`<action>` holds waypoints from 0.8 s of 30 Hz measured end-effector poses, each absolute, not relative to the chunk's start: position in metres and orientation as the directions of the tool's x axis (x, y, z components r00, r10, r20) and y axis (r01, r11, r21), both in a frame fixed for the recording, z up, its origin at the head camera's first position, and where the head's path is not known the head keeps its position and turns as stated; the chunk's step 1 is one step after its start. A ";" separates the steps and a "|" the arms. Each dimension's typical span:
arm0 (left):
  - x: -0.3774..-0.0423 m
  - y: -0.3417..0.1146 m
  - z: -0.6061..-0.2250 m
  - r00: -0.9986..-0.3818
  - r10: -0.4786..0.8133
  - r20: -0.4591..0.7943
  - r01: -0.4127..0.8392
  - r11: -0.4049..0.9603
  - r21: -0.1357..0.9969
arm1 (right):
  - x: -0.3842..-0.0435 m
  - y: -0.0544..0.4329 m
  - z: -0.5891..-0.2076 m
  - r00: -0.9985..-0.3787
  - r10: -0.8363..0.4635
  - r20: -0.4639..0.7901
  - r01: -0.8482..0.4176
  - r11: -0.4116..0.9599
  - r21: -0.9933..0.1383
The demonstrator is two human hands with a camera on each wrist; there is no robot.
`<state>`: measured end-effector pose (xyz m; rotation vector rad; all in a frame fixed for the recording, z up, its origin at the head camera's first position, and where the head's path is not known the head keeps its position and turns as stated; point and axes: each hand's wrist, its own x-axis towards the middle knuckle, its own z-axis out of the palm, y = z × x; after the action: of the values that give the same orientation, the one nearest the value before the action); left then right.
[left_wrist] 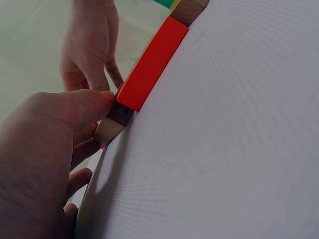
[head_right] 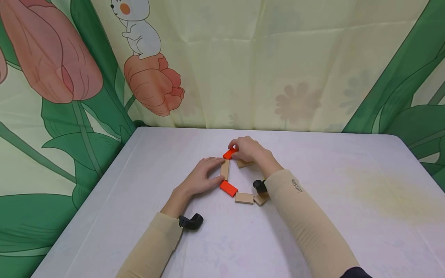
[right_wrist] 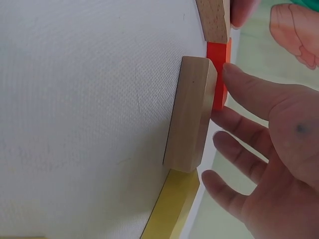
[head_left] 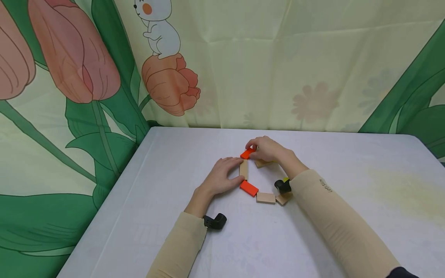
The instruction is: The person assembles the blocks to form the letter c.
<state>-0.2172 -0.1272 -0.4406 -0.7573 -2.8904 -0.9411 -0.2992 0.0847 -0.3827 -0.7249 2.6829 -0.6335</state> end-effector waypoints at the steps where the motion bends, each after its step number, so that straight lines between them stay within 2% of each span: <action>1: -0.217 -0.127 -0.441 -0.883 0.443 0.154 0.449 0.703 0.552 | -0.299 0.085 -0.383 -0.831 -0.532 -0.161 -0.402 0.776 -0.486; 24: -0.214 -0.128 -0.440 -0.882 0.447 0.150 0.450 0.705 0.548 | -0.293 0.089 -0.378 -0.831 -0.536 -0.148 -0.414 0.774 -0.480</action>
<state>-0.2141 -0.1284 -0.4398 -0.7619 -2.8954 -0.9337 -0.2930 0.0892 -0.3781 -0.7369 2.6912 -0.6339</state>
